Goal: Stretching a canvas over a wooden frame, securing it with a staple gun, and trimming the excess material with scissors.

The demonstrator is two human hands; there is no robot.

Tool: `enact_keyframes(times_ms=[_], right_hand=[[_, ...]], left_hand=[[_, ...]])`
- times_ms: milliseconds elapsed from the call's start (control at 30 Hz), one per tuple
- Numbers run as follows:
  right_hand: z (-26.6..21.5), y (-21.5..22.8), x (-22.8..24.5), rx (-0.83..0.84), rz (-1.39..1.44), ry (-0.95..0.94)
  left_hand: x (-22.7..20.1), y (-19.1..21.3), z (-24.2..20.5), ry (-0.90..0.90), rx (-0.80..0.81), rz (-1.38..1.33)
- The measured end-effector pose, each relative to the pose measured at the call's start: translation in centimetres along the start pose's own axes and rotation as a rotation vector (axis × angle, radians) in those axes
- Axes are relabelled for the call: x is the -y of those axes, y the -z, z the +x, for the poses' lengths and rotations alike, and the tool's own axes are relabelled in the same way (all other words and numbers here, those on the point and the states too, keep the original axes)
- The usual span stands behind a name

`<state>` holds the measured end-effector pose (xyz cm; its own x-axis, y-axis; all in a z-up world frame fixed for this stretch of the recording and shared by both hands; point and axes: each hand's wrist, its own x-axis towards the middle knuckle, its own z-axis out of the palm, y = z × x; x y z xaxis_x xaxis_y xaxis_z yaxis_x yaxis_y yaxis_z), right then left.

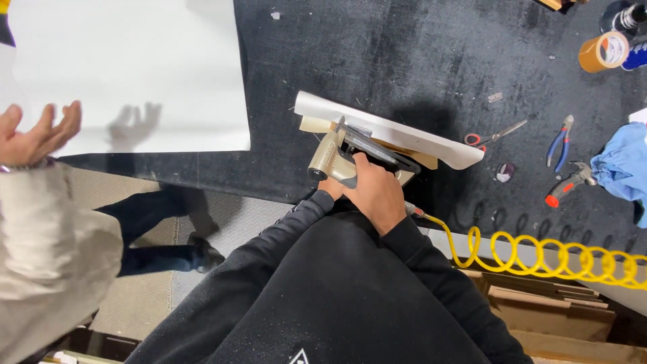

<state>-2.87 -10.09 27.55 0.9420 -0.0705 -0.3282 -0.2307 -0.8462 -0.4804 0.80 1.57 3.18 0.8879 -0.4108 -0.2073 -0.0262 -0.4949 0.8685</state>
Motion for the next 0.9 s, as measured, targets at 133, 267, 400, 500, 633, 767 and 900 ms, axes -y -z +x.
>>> enact_keyframes(times_ms=[133, 267, 400, 500, 633, 767, 900], right_hand=[[-1.9, 1.7, -1.4, -0.016, 0.067, 0.055], [-7.4, 2.4, -6.1, -0.058, 0.06, -0.133], [-11.0, 0.2, -16.1, -0.263, 0.096, -0.305], [-10.8, 0.8, -20.9, -0.339, 0.095, -0.516], [-8.7, -0.8, -29.3, -0.303, 0.004, -0.499], [-6.5, -3.9, -37.7, -0.209, -0.001, -0.452], [-5.5, -5.2, -39.7, -0.355, -0.149, -0.249]], left_hand=[[-0.5, -0.4, 0.5, 0.007, 0.024, 0.064], [14.1, -9.3, 3.6, 0.042, -0.065, -0.127], [12.0, -7.4, 2.0, -0.001, -0.061, -0.225], [9.0, -4.9, -0.4, -0.07, -0.041, -0.34], [6.5, -3.0, -2.9, -0.02, -0.016, -0.295], [6.7, -2.8, -4.8, 0.034, -0.018, -0.255], [4.8, -2.2, -7.7, 0.091, -0.009, -0.262]])
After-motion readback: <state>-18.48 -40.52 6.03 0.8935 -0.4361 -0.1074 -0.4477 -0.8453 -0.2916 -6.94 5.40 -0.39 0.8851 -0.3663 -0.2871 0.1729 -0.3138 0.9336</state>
